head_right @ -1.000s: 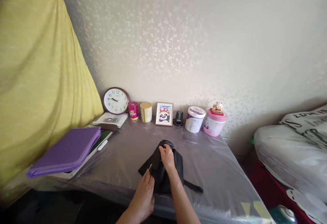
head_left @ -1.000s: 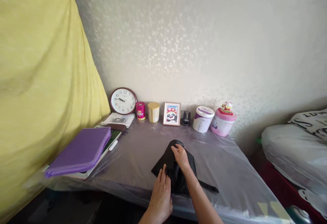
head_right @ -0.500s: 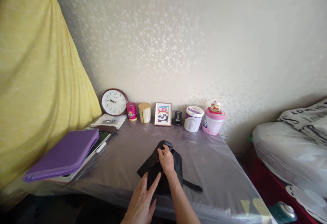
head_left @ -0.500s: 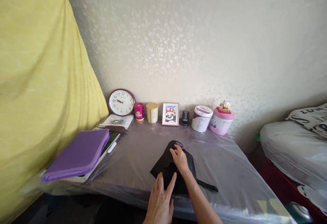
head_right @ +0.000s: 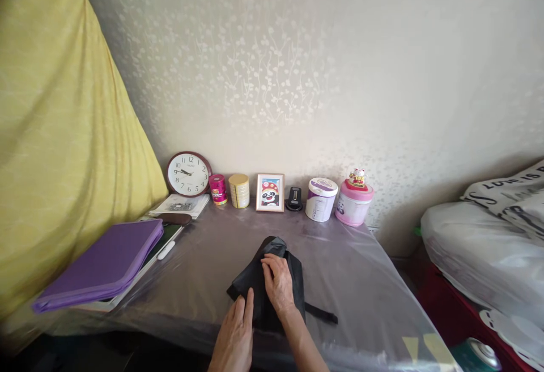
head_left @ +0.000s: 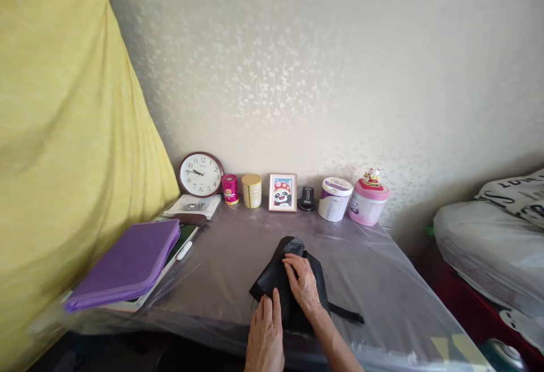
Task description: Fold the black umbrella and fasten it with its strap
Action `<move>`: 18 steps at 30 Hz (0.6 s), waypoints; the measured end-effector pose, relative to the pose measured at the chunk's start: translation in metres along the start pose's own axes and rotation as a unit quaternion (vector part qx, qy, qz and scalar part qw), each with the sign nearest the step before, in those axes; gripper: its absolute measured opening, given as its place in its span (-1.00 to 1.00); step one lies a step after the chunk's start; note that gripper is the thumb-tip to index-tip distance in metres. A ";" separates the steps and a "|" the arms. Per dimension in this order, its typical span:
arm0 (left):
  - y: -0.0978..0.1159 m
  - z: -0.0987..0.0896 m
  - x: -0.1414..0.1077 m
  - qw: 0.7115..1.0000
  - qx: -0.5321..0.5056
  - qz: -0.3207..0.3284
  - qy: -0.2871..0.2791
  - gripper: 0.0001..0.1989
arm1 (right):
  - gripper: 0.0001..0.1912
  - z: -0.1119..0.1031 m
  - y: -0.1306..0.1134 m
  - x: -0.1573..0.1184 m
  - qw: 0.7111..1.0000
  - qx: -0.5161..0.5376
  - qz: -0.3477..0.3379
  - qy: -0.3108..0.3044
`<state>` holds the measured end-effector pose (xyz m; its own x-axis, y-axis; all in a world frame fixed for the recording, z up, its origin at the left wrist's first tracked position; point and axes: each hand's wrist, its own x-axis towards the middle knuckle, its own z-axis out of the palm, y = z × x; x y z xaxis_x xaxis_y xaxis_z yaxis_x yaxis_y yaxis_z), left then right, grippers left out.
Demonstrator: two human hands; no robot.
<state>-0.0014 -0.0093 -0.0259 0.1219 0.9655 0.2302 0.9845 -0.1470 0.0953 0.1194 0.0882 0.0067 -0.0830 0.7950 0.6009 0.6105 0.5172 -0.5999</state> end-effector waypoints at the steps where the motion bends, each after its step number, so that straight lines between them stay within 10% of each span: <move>1: -0.001 0.005 0.000 1.000 0.003 0.002 0.010 -0.33 | -0.76 0.001 0.004 -0.003 1.000 -0.017 -0.021 0.005; 11: -0.005 0.011 0.002 0.998 -0.045 -0.002 -0.042 -0.27 | -0.65 0.017 0.049 0.044 0.991 -0.125 0.009 -0.045; 18: -0.007 0.007 0.003 0.992 -0.090 -0.022 -0.086 -0.30 | -0.67 -0.004 0.022 0.029 0.995 -0.083 -0.024 -0.044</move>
<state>-0.0069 -0.0036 -0.0326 0.1149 0.9919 0.0549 0.9527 -0.1257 0.2766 0.1337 0.1210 0.0132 -0.1792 0.7985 0.5746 0.7255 0.5018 -0.4710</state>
